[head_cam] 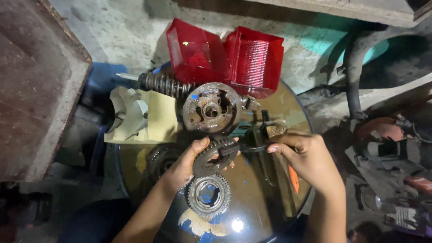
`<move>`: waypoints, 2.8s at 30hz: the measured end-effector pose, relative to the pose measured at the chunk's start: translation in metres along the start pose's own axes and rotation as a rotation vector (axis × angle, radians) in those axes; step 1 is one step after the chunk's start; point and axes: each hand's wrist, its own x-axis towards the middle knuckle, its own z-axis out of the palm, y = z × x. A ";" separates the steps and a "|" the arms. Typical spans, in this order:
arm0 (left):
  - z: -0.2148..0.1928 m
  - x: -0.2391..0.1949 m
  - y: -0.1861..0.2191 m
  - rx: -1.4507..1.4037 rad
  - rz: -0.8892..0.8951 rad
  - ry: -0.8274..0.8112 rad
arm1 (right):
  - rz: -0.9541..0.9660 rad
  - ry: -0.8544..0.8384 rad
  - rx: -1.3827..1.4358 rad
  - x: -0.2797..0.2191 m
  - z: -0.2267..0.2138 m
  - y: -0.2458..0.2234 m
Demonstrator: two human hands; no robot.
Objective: Cleaning motorcycle clutch plates and assembly components using a brush and cleaning fluid.
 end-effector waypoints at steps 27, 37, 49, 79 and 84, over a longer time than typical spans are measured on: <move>0.014 -0.004 -0.006 -0.040 0.264 0.032 | -0.132 -0.019 0.048 0.003 0.024 -0.029; 0.004 0.006 -0.007 -0.073 0.121 0.067 | -0.006 0.004 -0.005 0.006 0.020 -0.012; 0.008 0.005 -0.012 -0.141 0.112 0.129 | -0.001 -0.021 0.036 0.008 0.024 -0.007; 0.020 -0.016 0.003 -0.025 0.027 0.173 | -0.137 -0.002 0.046 -0.004 0.020 0.005; 0.006 -0.018 0.000 0.234 0.085 0.059 | -0.161 -0.020 0.054 -0.008 0.033 -0.006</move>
